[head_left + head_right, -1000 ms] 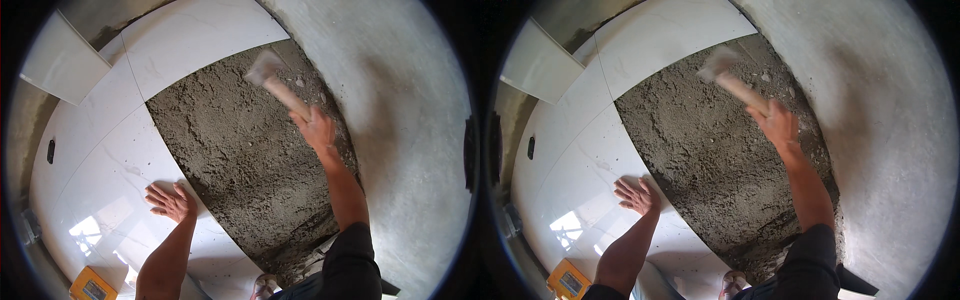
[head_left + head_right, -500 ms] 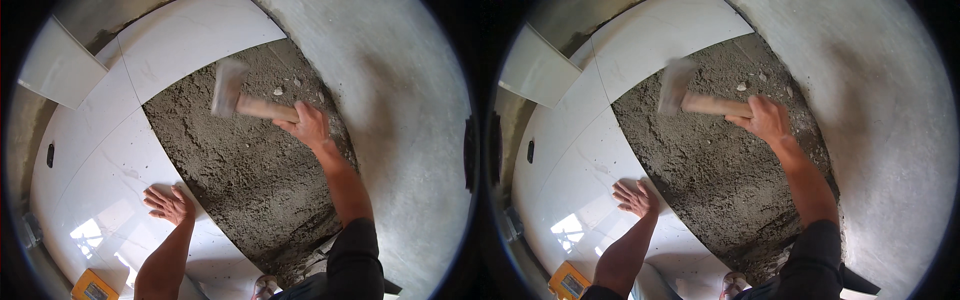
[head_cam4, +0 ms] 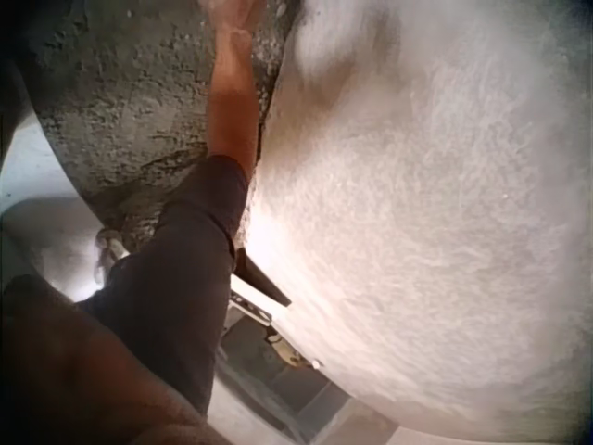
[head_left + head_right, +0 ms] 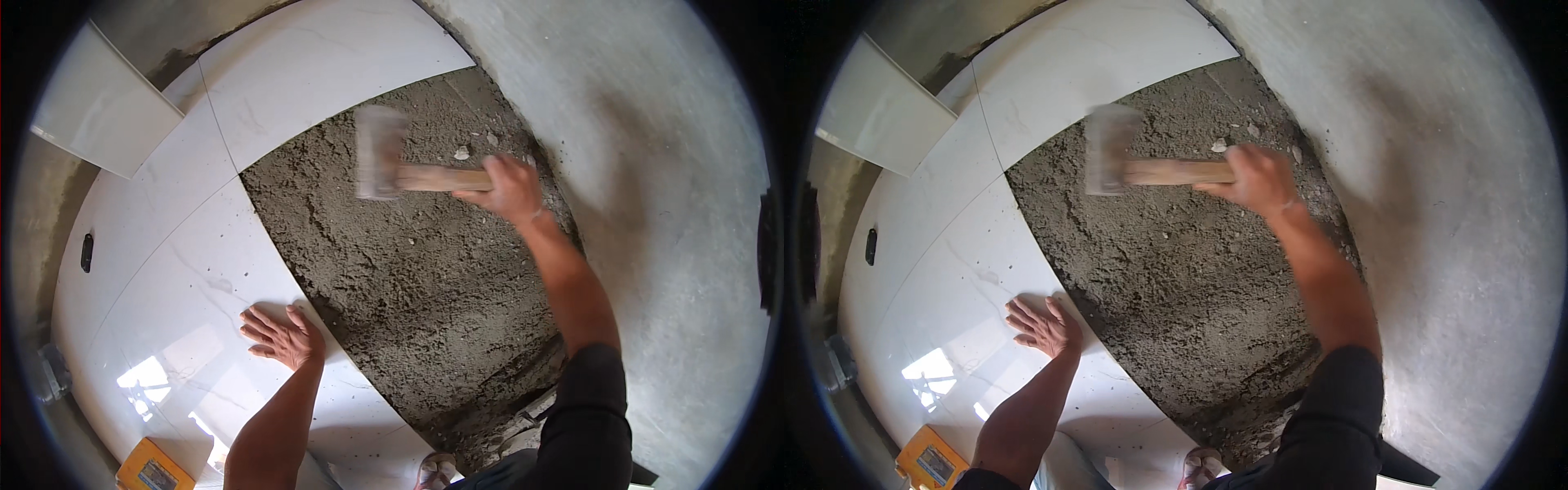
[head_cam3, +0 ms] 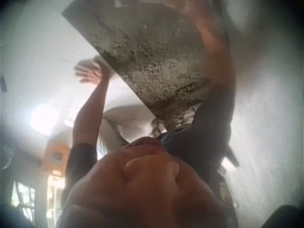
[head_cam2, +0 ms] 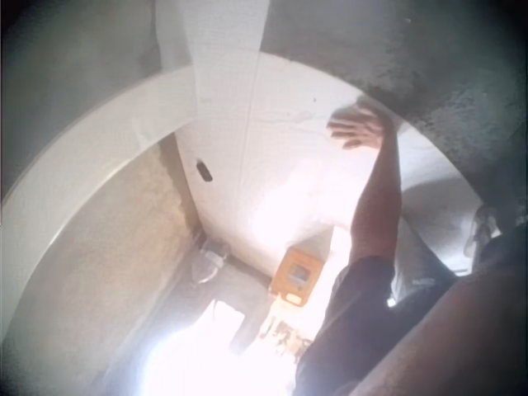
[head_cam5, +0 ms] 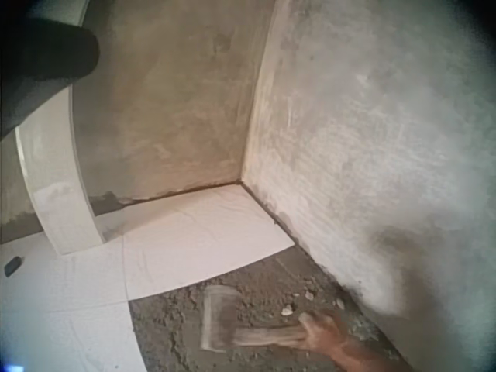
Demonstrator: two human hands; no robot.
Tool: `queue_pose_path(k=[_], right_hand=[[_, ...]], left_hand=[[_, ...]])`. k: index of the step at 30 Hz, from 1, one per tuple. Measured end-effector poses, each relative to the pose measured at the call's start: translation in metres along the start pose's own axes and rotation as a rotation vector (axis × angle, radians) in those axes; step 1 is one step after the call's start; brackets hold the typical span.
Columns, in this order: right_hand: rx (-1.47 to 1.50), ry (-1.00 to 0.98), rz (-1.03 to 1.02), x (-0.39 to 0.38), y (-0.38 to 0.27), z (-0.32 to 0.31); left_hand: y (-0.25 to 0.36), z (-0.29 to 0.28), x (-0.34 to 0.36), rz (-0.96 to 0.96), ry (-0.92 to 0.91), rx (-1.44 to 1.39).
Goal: The person prepares a mortar bed on the floor using a hammer and a trowel, then lifts and places a large floor tile onto the area.
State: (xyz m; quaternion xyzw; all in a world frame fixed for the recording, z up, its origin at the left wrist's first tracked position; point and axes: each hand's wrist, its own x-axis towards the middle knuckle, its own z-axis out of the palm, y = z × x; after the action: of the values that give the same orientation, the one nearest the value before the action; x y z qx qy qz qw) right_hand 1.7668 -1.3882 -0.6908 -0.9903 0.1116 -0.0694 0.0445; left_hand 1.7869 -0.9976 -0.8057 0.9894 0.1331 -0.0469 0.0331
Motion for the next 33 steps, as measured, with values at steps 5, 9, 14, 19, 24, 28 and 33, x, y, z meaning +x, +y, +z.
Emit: queue_pose_path(k=[5, 9, 14, 19, 24, 28, 33], right_hand=[[-0.183, -0.045, 0.877, -0.047, 0.117, 0.03], [0.105, -0.115, 0.751, -0.029, 0.007, 0.018], [0.045, 0.071, -0.186, -0.003, -0.004, 0.017], [-0.156, -0.268, 0.908, -0.021, 0.101, 0.011], [0.131, 0.011, 0.497, 0.005, 0.0, 0.013], [0.066, 0.22, -0.265, 0.018, -0.014, 0.001], [-0.109, -0.262, 0.936, -0.008, 0.099, 0.0]], left_hand=[[0.018, -0.002, -0.008, 0.045, -0.07, -0.018], [0.009, -0.003, -0.004, 0.018, -0.081, -0.016], [0.006, -0.009, -0.001, -0.012, -0.084, 0.011], [0.012, -0.002, -0.005, 0.044, -0.068, -0.015], [0.008, -0.007, -0.001, -0.002, -0.083, 0.012], [0.0, -0.007, 0.002, -0.007, -0.065, 0.021], [0.014, -0.003, -0.006, 0.036, -0.071, -0.002]])
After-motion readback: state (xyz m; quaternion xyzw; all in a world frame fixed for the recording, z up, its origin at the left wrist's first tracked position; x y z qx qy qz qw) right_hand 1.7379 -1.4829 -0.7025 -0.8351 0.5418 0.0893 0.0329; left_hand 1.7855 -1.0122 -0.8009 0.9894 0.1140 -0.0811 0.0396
